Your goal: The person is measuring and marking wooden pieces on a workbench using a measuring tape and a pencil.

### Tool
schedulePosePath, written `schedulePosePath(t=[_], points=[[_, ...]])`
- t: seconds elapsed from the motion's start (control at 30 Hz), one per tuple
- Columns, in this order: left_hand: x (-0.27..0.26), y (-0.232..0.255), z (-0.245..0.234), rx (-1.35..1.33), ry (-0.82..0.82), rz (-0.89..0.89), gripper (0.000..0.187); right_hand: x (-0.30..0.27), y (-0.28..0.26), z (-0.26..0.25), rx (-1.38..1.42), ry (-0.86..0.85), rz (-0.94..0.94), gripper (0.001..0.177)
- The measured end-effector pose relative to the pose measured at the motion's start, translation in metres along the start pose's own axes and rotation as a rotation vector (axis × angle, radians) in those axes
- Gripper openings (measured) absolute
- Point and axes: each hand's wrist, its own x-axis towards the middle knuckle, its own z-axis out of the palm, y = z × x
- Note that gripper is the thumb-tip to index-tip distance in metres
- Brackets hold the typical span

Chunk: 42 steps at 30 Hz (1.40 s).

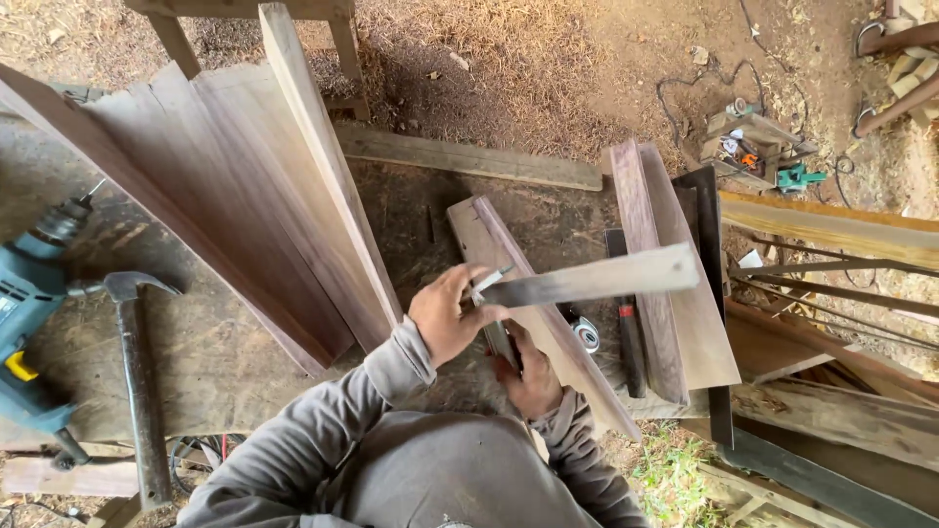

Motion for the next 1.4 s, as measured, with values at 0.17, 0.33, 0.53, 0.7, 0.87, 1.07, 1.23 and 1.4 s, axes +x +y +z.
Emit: schedulePosePath(t=[0.17, 0.33, 0.53, 0.7, 0.87, 1.07, 1.23, 1.4], points=[[0.014, -0.007, 0.010, -0.167, -0.062, 0.138, 0.061, 0.018, 0.010, 0.005, -0.331, 0.211, -0.292, 0.055], [0.020, 0.005, 0.020, -0.189, -0.089, 0.190, 0.059, 0.013, 0.083, 0.021, -0.387, 0.217, -0.352, 0.060], [0.023, 0.015, 0.035, -0.065, -0.008, 0.321, 0.053, 0.025, 0.094, 0.035, -0.387, 0.355, -0.239, 0.053], [0.021, 0.015, 0.035, -0.024, 0.004, 0.334, 0.052, 0.029, 0.088, 0.044, -0.443, 0.553, -0.079, 0.046], [0.009, 0.003, 0.025, -0.338, 0.178, 0.244, 0.043, 0.041, 0.083, 0.049, -0.504, 0.780, 0.083, 0.040], [-0.014, -0.013, 0.016, -0.274, 0.251, 0.000, 0.041, 0.038, 0.025, 0.002, -0.607, 0.208, -0.102, 0.061], [-0.010, -0.012, -0.004, -0.247, 0.285, 0.098, 0.040, 0.036, 0.049, -0.017, -0.781, 0.343, -0.167, 0.070], [0.005, -0.020, -0.001, -0.175, 0.289, 0.134, 0.041, 0.019, 0.106, -0.024, -0.688, 0.229, 0.247, 0.055]])
